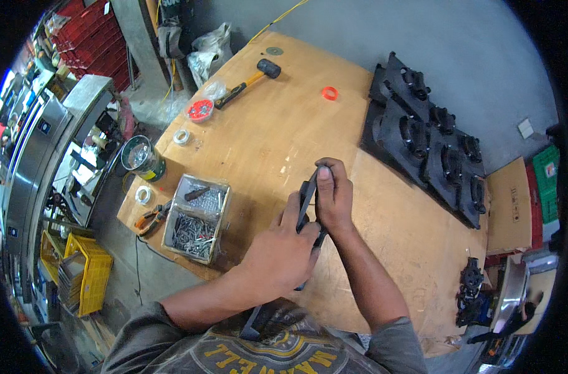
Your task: The person assembles gas stove burner units on a workbench. They use a wrench to tighten nuts on burner heads, place burner heads into stove panels, and install metal grates over the burners. The person handles multiple burner units and places completed panels aside.
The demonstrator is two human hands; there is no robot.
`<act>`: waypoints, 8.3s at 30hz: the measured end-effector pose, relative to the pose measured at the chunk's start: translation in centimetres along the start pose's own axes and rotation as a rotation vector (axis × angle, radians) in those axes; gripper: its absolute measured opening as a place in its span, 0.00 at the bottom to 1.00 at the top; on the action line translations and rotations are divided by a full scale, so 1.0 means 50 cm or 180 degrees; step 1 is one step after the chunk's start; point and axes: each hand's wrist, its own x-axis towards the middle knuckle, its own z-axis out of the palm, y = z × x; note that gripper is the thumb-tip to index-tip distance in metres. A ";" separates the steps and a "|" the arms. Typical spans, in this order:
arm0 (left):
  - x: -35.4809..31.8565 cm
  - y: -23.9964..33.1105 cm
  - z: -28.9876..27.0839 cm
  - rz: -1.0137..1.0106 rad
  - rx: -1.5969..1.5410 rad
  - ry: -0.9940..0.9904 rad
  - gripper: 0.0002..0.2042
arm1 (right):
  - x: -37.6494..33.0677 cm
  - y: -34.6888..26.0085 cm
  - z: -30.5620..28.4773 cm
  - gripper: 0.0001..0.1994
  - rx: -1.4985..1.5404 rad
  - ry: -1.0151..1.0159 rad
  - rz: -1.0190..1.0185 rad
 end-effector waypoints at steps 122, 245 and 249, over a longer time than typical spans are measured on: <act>0.135 -0.130 0.368 -0.1103 -0.0303 0.0644 0.26 | -0.020 0.276 -0.104 0.14 -0.2495 -0.3565 -0.0013; 0.131 -0.112 0.354 0.1252 0.1414 0.0112 0.09 | -0.099 0.424 -0.089 0.13 0.1007 -0.0394 0.1476; 0.129 -0.118 0.357 0.1256 0.1441 0.0078 0.08 | -0.081 0.421 -0.084 0.15 0.1223 -0.0817 0.1893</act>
